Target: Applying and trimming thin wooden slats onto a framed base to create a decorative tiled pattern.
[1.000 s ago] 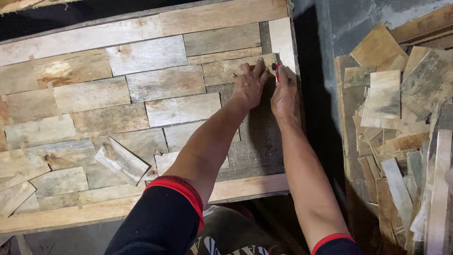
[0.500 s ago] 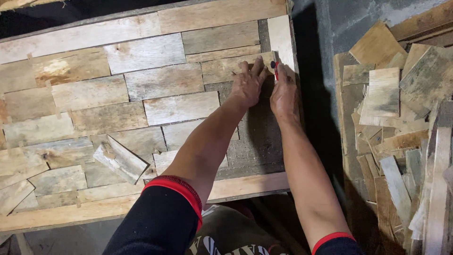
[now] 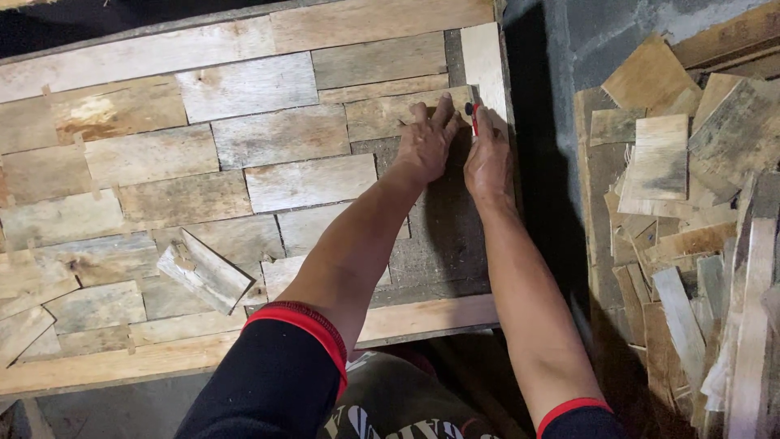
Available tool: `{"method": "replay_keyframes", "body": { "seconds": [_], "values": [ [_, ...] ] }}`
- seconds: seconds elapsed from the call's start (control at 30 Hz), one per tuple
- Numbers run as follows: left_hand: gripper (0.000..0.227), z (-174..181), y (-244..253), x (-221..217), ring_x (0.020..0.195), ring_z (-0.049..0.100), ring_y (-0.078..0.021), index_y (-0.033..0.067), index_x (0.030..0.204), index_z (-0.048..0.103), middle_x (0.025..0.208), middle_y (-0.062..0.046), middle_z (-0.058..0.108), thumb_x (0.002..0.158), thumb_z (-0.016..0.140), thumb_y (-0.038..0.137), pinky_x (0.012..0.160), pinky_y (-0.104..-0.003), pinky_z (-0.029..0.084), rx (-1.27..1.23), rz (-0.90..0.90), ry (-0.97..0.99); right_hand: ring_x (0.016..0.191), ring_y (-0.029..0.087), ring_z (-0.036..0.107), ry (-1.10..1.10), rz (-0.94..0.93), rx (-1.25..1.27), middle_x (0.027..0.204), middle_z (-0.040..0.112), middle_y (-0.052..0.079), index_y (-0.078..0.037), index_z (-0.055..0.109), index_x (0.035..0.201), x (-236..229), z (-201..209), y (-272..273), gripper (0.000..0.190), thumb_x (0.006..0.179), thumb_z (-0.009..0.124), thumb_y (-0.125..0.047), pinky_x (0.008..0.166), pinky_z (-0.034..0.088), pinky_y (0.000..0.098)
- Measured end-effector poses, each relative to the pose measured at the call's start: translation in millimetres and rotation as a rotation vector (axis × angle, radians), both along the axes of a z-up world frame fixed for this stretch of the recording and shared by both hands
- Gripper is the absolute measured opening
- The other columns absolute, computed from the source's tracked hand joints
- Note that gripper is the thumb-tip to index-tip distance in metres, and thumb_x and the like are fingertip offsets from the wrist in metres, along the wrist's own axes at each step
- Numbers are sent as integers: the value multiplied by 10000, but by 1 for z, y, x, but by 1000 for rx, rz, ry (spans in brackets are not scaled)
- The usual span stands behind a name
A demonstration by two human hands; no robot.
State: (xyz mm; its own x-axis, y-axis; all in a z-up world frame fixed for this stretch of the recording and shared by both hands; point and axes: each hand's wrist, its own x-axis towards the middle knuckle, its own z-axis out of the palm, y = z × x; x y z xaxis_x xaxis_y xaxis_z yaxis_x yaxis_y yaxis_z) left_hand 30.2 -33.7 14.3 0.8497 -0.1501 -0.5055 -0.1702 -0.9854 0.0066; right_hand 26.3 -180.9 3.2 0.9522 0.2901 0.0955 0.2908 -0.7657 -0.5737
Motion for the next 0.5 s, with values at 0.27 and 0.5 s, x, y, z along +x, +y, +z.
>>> {"method": "replay_keyframes", "body": {
  "seconds": [0.27, 0.5],
  "values": [
    [766, 10, 2, -3, 1419, 269, -552, 245, 1645, 200, 1711, -112, 10, 977, 572, 280, 1027, -690, 460, -42, 22, 21, 1259, 456, 597, 10, -19, -6, 1388, 597, 289, 18, 565, 1412, 7, 16, 2, 451, 963, 538, 50, 1074, 487, 464],
    [754, 40, 4, -17, 1459, 140, -617, 311, 1645, 180, 1708, -168, -27, 989, 551, 324, 1097, -769, 318, -104, -23, 46, 1186, 448, 619, 109, 18, -98, 1343, 621, 242, -40, 586, 1406, 24, 30, -3, 491, 920, 589, 32, 988, 511, 468]
  ]
}}
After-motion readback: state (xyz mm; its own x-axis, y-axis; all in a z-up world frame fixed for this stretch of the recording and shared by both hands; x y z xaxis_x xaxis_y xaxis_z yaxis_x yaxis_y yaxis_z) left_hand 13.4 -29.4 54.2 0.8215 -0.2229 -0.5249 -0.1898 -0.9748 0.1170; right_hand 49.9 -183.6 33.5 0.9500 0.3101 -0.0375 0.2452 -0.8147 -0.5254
